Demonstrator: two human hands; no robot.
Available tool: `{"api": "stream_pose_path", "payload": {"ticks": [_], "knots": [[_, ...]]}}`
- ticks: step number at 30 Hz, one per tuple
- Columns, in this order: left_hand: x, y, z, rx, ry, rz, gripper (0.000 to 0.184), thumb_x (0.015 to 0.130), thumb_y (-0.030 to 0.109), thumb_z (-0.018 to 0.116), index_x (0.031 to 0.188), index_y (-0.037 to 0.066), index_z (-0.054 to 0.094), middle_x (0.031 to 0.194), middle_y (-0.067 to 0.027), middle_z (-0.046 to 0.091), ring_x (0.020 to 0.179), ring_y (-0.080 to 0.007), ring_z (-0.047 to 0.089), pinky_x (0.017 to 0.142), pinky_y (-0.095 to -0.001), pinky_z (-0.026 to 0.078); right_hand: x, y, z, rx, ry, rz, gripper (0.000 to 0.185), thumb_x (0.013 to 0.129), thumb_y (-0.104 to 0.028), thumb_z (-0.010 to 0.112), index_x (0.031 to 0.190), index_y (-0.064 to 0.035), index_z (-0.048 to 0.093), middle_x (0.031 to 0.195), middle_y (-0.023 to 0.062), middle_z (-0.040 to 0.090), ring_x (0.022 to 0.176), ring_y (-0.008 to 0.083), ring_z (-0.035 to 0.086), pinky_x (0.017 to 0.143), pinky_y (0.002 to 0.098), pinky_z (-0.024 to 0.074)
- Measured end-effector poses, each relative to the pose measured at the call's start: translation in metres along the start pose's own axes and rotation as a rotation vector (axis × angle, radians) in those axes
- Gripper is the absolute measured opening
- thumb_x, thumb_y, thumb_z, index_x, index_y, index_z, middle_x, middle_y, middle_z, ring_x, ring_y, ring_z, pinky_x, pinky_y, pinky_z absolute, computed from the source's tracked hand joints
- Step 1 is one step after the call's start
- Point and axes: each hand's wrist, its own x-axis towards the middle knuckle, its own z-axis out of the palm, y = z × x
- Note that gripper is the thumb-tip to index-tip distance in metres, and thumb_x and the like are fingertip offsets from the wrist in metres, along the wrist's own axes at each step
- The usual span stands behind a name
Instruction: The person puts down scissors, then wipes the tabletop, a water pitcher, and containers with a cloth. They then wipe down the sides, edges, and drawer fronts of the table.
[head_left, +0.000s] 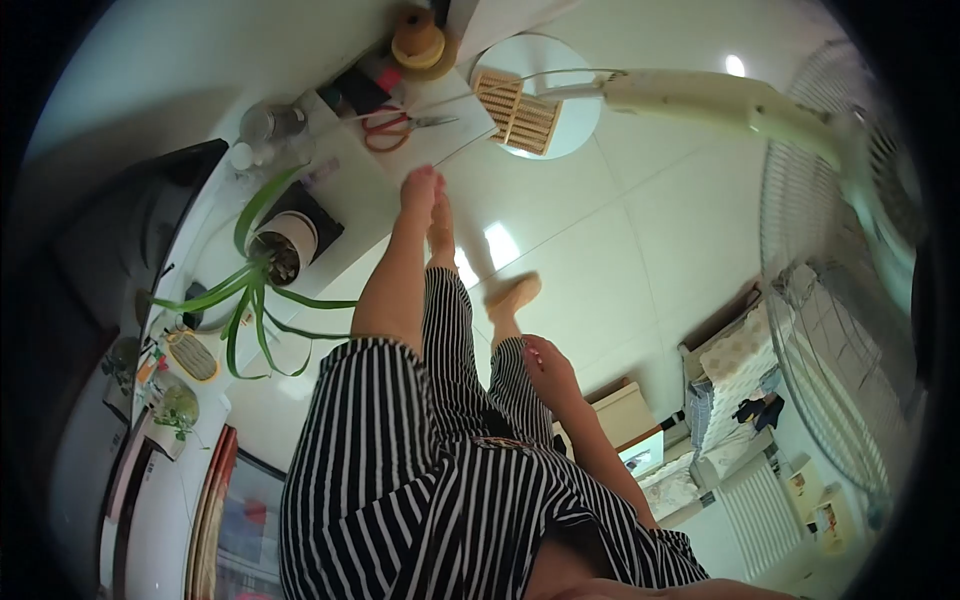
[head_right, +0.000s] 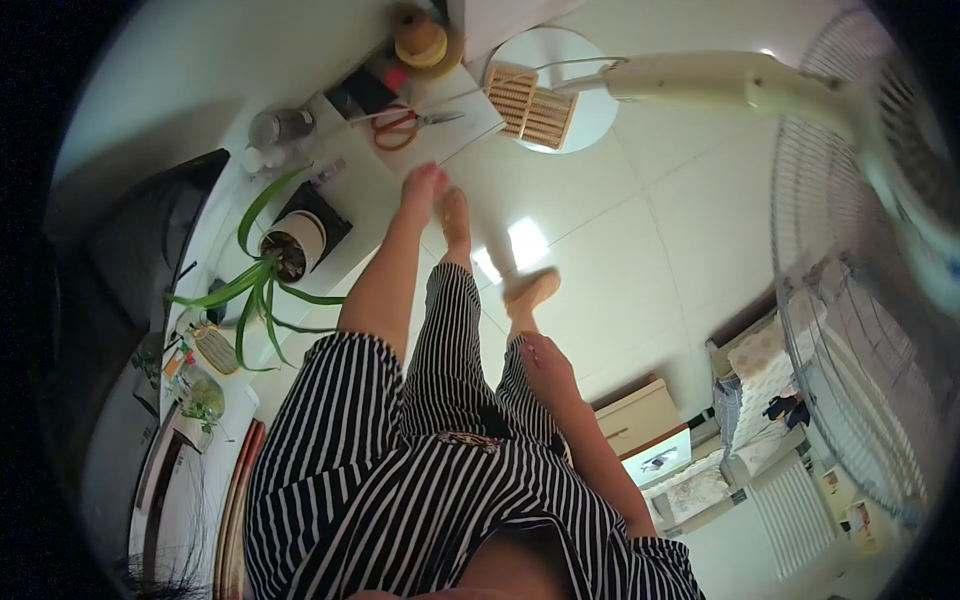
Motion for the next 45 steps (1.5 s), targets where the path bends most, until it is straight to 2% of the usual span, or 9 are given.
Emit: {"api": "stream_pose_path", "payload": {"ticks": [3,4,8,16,23,33,38,43,45], "knots": [[-0.07,-0.047,-0.007,0.819,-0.123,0.444,0.042,0.098,0.04,0.05,0.111,0.002,0.061,0.105,-0.0273,0.067,0.097,-0.0442,0.065,0.084,-0.0496,0.051,-0.025,-0.012,-0.007,0.006,-0.028,-0.123,0.032,0.099,-0.02,0.053,0.125,-0.0015,0.058,0.111,0.0195,0.066,0.101,0.0336,0.066,0.09,0.0394,0.0523],[-0.101,-0.053,-0.011,1.017,-0.207,0.283,0.041,0.096,0.039,0.052,0.117,0.005,0.061,0.107,-0.0267,0.067,0.101,-0.0423,0.065,0.088,-0.0492,0.051,-0.037,-0.016,-0.013,0.021,0.018,-0.124,0.032,0.099,-0.02,0.053,0.125,-0.0015,0.058,0.111,0.0195,0.066,0.101,0.0336,0.066,0.09,0.0394,0.0523],[-0.174,-0.098,-0.027,1.193,-0.315,0.106,0.041,0.09,0.033,0.058,0.118,0.005,0.068,0.112,-0.017,0.071,0.105,-0.0307,0.067,0.093,-0.0407,0.051,-0.075,0.006,-0.032,-0.007,0.133,-0.211,0.031,0.099,-0.02,0.053,0.124,-0.0025,0.059,0.109,0.0191,0.067,0.098,0.0328,0.066,0.088,0.0397,0.0527],[-0.24,-0.157,0.044,1.704,-0.702,0.371,0.045,0.094,0.041,0.054,0.115,0.004,0.066,0.112,-0.0213,0.069,0.106,-0.0381,0.065,0.092,-0.0465,0.05,-0.151,0.213,-0.043,0.139,0.404,-0.139,0.035,0.1,-0.024,0.054,0.129,-0.0059,0.058,0.12,0.0175,0.065,0.106,0.034,0.064,0.094,0.0416,0.0513],[-0.313,-0.147,0.086,1.793,-0.767,0.252,0.041,0.1,0.02,0.045,0.13,-0.004,0.059,0.118,-0.0159,0.069,0.109,-0.0276,0.065,0.092,-0.0353,0.049,-0.248,0.325,0.052,0.406,0.485,0.174,0.033,0.097,-0.024,0.055,0.125,-0.0076,0.06,0.12,0.0186,0.064,0.11,0.0375,0.062,0.094,0.0441,0.0502],[-0.387,-0.197,0.319,1.988,-0.962,0.119,0.038,0.099,0.017,0.053,0.131,-0.003,0.058,0.107,-0.005,0.068,0.087,-0.011,0.061,0.076,-0.0261,0.049,-0.279,0.44,0.093,0.913,0.762,0.372,0.031,0.096,-0.023,0.055,0.12,-0.0053,0.063,0.111,0.0205,0.069,0.105,0.0376,0.064,0.091,0.0456,0.0513],[-0.41,-0.225,0.412,2.403,-0.983,0.247,0.039,0.097,0.023,0.057,0.121,-0.007,0.063,0.107,-0.0131,0.072,0.088,-0.0234,0.068,0.078,-0.033,0.052,-0.311,0.52,0.061,0.952,0.678,0.288,0.034,0.092,-0.019,0.056,0.122,-0.0042,0.062,0.115,0.0198,0.067,0.107,0.0363,0.064,0.094,0.0437,0.0508],[-0.262,-0.305,0.525,2.457,-0.87,-0.008,0.035,0.095,0.025,0.058,0.118,0.001,0.067,0.09,-0.008,0.07,0.076,-0.0172,0.064,0.065,-0.0326,0.052,-0.372,0.625,0.054,0.96,0.742,0.691,0.028,0.094,-0.02,0.055,0.116,-0.0047,0.064,0.11,0.0208,0.068,0.104,0.0381,0.064,0.092,0.0455,0.0512],[-0.311,-0.339,0.614,2.564,-1.084,0.254,0.031,0.096,0.023,0.058,0.117,0.002,0.067,0.087,-0.0063,0.068,0.073,-0.0159,0.062,0.063,-0.0315,0.051,-0.398,0.647,0.052,1.032,0.787,0.783,0.027,0.094,-0.019,0.054,0.115,-0.005,0.065,0.109,0.0208,0.068,0.106,0.0378,0.064,0.094,0.045,0.0506]]}}
